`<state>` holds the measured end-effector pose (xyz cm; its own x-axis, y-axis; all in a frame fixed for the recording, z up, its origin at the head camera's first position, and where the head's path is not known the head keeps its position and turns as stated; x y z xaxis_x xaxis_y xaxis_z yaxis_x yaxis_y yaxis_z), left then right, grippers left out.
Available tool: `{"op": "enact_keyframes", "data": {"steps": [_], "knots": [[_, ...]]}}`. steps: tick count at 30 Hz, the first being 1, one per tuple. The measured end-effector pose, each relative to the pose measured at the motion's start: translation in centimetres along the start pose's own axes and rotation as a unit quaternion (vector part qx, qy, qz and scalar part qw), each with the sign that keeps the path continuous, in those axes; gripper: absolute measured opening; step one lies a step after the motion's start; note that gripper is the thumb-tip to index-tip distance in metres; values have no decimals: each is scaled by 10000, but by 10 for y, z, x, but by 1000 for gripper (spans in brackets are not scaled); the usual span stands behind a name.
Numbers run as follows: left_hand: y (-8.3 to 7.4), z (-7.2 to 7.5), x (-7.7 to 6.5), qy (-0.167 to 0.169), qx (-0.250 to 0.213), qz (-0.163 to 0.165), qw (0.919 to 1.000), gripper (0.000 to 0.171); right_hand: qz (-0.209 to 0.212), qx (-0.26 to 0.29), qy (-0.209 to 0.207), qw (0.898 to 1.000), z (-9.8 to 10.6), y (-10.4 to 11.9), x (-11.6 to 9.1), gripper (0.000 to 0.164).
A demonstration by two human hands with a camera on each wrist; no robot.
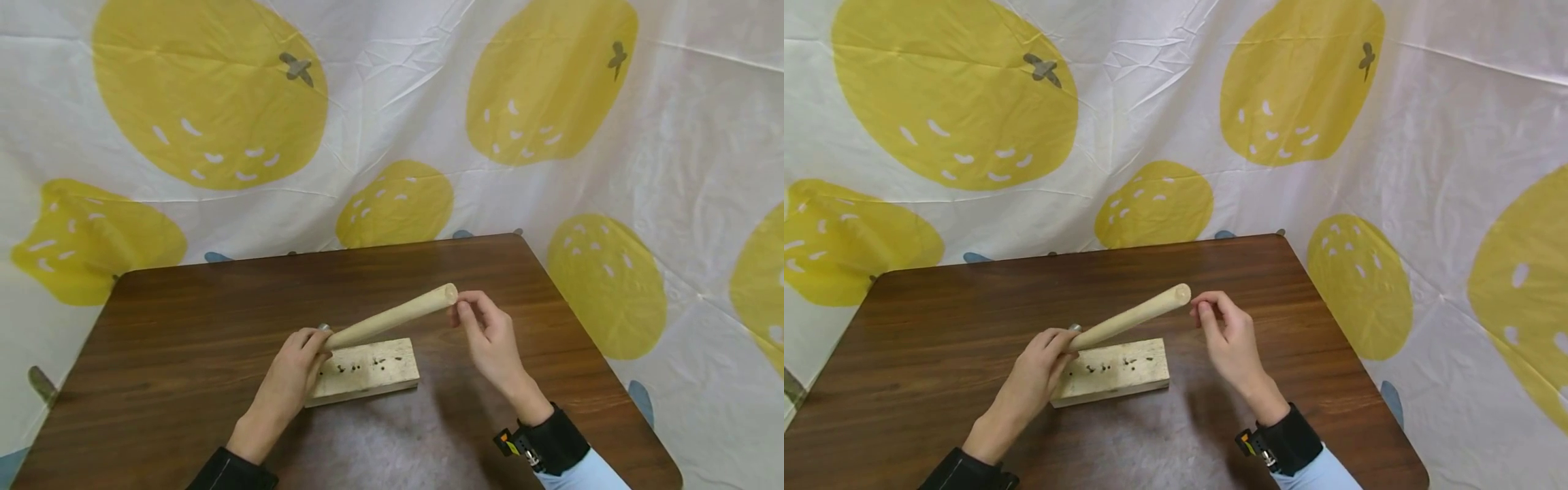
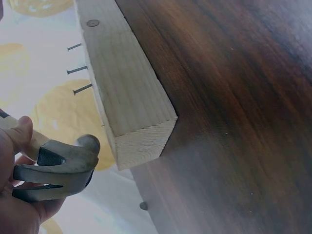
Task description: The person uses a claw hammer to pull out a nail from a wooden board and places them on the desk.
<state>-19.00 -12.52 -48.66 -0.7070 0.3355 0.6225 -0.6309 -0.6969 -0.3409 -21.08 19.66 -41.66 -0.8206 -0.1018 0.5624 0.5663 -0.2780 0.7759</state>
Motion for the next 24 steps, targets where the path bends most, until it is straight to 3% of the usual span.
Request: {"op": "enact_keyframes", "data": {"steps": [9, 16, 24], "knots": [[-4, 4, 4, -208, -225, 174, 9994, 43, -169, -166, 497, 9985, -7, 35, 0, 12], [-4, 5, 7, -347, -364, 144, 9986, 38, -222, -347, 714, 9966, -13, 0, -6, 12], [-3, 5, 9, -510, -465, 463, 9965, 37, -118, -389, 1071, 9934, -23, -13, -11, 7]]}}
Point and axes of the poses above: each hand's wrist, its own x-axis towards the middle knuckle, its own z-axis out of the back of the hand, y = z × x, the point moved 2 cm from there along x, towards the middle knuckle, and after that the axes turned 3 degrees about -z, right-handed, at the moved point
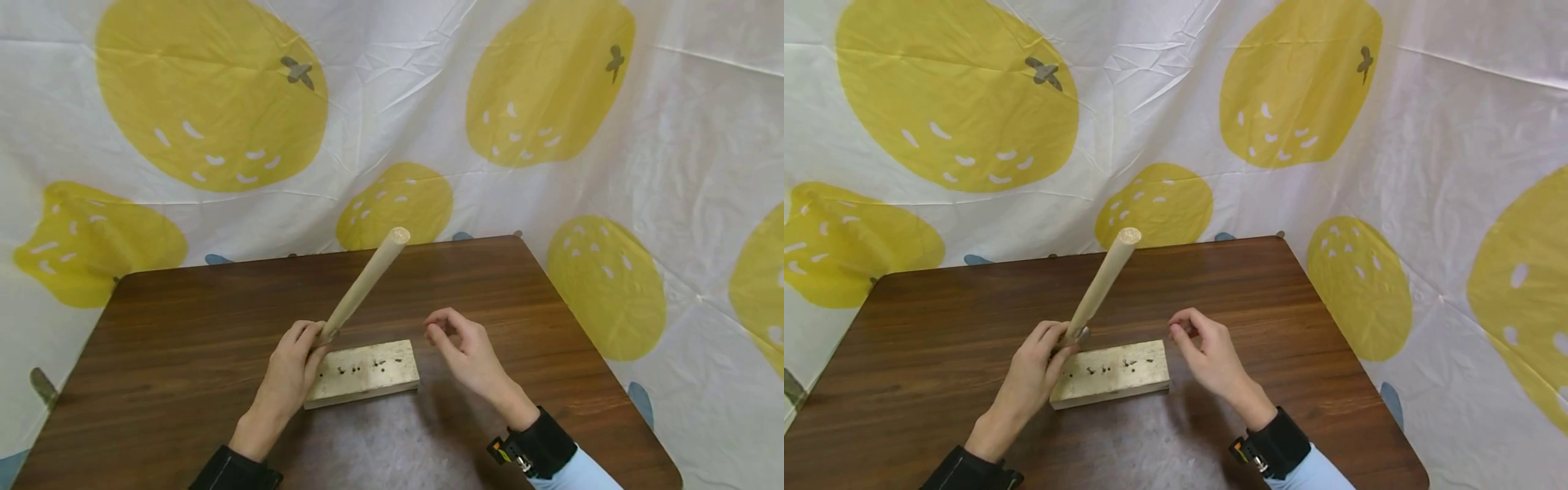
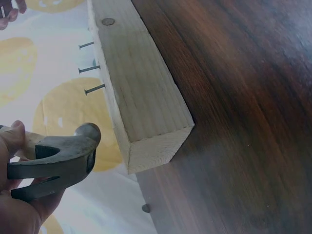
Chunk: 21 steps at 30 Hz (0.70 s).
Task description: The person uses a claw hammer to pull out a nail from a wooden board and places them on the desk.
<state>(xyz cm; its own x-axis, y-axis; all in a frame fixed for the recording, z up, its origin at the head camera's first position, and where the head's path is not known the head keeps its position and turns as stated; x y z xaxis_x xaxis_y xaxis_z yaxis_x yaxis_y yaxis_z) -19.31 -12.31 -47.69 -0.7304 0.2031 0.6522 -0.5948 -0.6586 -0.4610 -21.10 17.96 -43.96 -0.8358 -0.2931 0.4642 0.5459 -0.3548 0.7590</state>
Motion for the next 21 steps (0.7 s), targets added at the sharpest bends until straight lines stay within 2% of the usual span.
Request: {"op": "enact_keyframes", "data": {"steps": [10, 21], "knots": [[1, -1, -1, -143, -89, 198, 9997, 38, -27, -274, 356, 9990, -12, 1, 0, 4], [0, -2, 1, -313, -239, 240, 9989, 35, -113, -40, 718, 9973, -25, 0, -2, 8]]}}
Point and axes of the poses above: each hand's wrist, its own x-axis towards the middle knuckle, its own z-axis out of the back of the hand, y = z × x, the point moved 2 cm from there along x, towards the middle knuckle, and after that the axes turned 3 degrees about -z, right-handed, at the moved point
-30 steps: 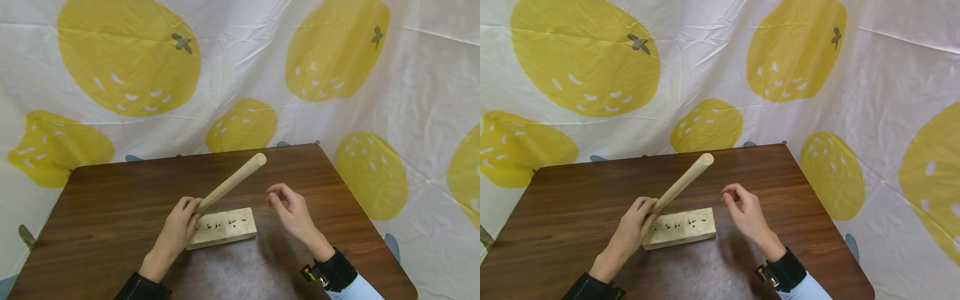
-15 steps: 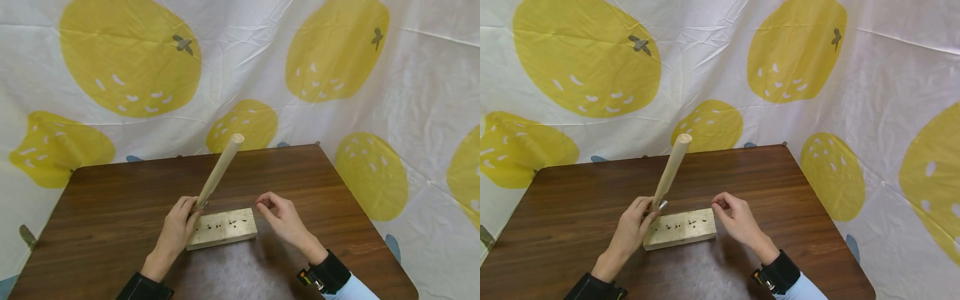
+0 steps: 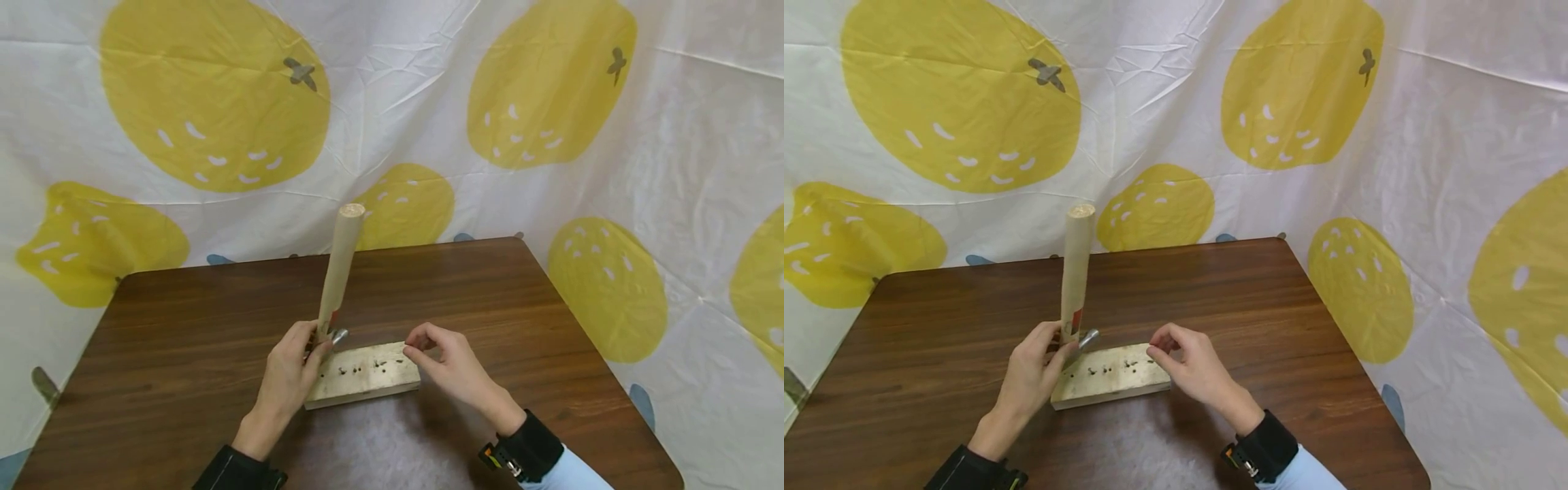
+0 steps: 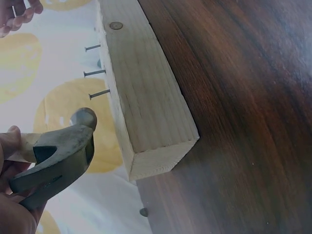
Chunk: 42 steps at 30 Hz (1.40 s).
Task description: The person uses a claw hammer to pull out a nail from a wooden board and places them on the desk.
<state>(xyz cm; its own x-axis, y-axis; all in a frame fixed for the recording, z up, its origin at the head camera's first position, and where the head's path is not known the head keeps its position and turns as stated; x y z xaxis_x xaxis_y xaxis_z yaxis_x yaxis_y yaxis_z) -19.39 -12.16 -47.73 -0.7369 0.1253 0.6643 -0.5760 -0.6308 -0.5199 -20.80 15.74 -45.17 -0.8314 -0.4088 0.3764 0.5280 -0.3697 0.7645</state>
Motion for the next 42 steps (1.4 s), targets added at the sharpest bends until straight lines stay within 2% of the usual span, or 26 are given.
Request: {"op": "enact_keyframes", "data": {"steps": [13, 22, 31, 36, 42], "knots": [[-4, -4, 2, -160, -86, 84, 9998, 37, 366, -173, 363, 9985, -16, 4, 6, 16], [-8, -10, 6, -224, -304, 15, 9993, 38, 872, -497, 202, 9947, -23, 5, 18, 19], [-12, -17, 10, -203, -719, -207, 9970, 35, 1064, -336, 272, 9934, -28, 7, 28, 47], [-15, -21, 12, -93, -863, -204, 9960, 33, 1185, -257, 230, 9923, -32, 8, 31, 53], [-19, -24, 13, 21, -939, -217, 9953, 34, 1118, -176, 158, 9934, -37, 8, 32, 54]]}}
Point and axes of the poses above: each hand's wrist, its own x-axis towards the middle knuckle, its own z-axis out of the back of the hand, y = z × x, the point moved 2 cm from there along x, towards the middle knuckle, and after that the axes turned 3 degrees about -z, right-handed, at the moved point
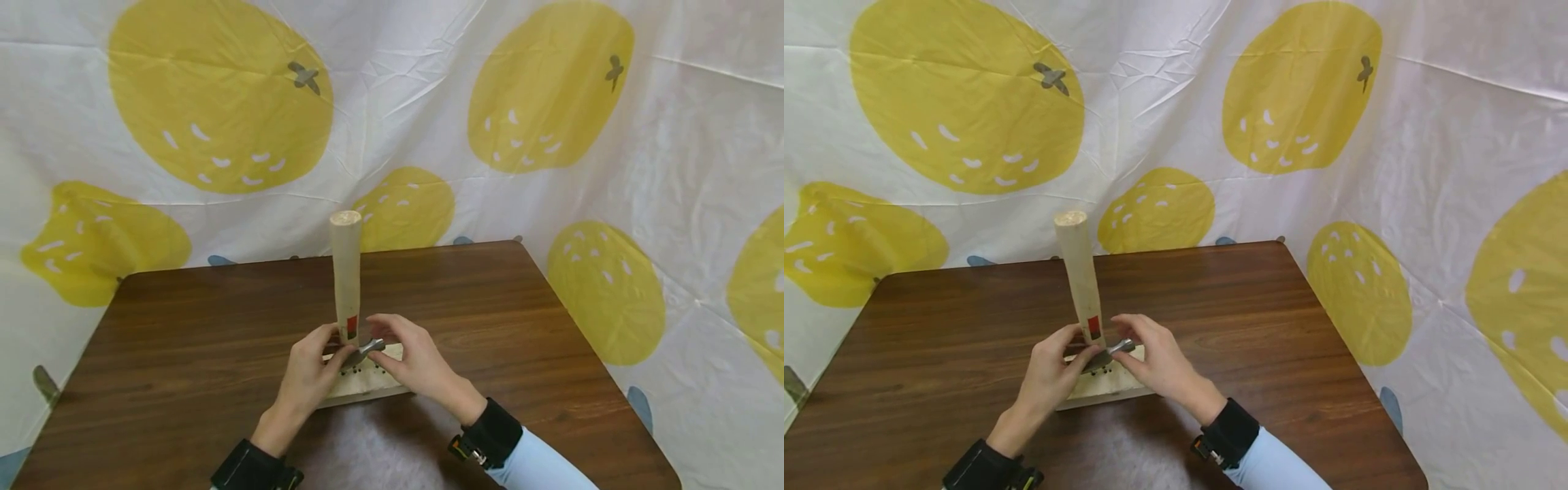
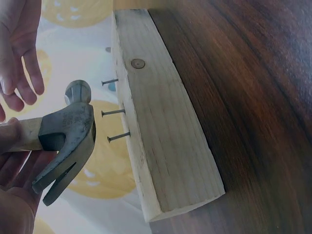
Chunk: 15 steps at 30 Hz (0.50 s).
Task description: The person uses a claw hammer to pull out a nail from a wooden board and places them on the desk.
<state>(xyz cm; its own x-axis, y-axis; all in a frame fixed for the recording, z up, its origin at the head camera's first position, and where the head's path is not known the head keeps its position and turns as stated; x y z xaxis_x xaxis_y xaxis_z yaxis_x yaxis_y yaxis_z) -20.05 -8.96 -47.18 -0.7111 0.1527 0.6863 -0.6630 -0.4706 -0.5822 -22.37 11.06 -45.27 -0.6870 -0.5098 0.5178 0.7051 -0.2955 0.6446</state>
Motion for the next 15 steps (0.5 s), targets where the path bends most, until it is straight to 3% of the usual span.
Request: {"op": "enact_keyframes", "data": {"steps": [9, 15], "knots": [[-4, -3, 3, -80, -137, -46, 9999, 34, 172, -339, 23, 9993, -5, 2, 2, 56], [-6, -4, 5, -96, -196, -126, 9997, 35, 165, -287, 120, 9994, -10, 3, 2, 54]]}}
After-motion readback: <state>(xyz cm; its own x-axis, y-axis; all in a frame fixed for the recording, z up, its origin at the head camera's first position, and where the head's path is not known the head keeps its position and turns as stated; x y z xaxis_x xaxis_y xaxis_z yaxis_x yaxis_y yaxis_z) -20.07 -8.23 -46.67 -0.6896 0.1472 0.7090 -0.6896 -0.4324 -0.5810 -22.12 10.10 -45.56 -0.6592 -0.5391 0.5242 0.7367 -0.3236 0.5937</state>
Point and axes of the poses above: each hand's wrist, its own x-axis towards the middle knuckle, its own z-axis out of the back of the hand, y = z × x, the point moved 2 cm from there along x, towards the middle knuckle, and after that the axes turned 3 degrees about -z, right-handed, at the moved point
